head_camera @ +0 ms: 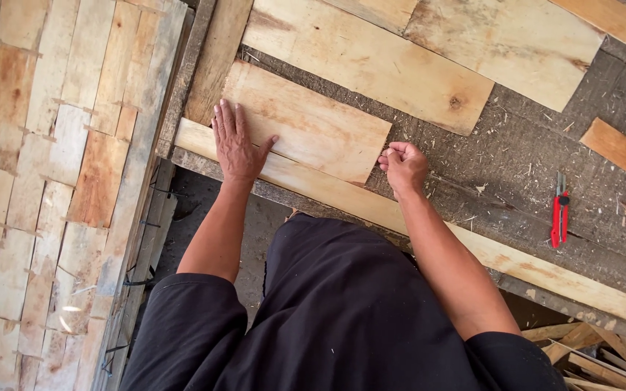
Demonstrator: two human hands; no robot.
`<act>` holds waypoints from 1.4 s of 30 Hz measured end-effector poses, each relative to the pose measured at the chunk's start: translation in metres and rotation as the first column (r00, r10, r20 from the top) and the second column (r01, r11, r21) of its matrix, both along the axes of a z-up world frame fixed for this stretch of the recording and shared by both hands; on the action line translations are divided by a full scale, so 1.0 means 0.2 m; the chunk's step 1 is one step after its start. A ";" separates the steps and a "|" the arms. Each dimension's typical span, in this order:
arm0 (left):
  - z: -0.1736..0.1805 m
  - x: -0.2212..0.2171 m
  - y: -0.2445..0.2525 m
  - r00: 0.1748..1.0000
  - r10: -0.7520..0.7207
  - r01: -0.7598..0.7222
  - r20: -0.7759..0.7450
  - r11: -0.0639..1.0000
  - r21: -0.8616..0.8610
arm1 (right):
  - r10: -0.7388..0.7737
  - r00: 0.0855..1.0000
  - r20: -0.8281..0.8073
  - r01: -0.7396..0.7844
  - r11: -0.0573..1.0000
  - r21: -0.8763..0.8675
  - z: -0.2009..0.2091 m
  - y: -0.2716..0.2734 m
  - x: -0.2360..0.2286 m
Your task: Fitting and trimming thin wood veneer sheets on a workbench to create a panel.
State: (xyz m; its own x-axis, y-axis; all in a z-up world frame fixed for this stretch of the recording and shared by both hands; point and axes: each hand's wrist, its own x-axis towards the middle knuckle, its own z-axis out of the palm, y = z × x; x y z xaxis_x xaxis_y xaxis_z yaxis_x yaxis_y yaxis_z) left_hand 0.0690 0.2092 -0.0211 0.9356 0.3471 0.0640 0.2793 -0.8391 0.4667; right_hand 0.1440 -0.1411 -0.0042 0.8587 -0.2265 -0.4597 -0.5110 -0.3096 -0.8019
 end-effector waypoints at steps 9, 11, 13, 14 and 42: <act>-0.02 -0.01 0.01 0.999 -0.032 0.031 0.036 0.999 0.027 | 0.036 0.999 0.006 -0.036 0.999 0.022 0.02 0.00 0.00; -0.02 -0.01 0.01 0.999 -0.034 0.033 0.038 0.999 0.027 | 0.037 0.999 -0.001 -0.037 0.999 0.022 0.02 0.00 0.00; -0.02 0.00 0.01 0.998 -0.035 0.034 0.042 0.999 0.030 | 0.039 0.999 -0.008 -0.039 0.999 0.024 0.02 0.00 0.01; -0.01 0.00 0.01 0.999 -0.032 0.031 0.036 0.999 0.028 | 0.051 0.999 -0.007 -0.051 0.998 0.023 0.01 -0.01 0.01; 0.11 0.12 -0.73 0.838 -0.537 0.543 -0.094 0.838 0.053 | 0.106 0.994 0.003 -0.106 0.994 -0.029 0.01 0.00 0.00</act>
State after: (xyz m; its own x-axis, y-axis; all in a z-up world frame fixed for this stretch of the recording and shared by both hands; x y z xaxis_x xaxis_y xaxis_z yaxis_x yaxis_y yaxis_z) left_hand 0.0928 0.0627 0.0000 0.9760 -0.2176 -0.0057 -0.1979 -0.8979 0.3931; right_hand 0.1440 -0.1409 -0.0017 0.8807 -0.1467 -0.4503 -0.4702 -0.3846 -0.7943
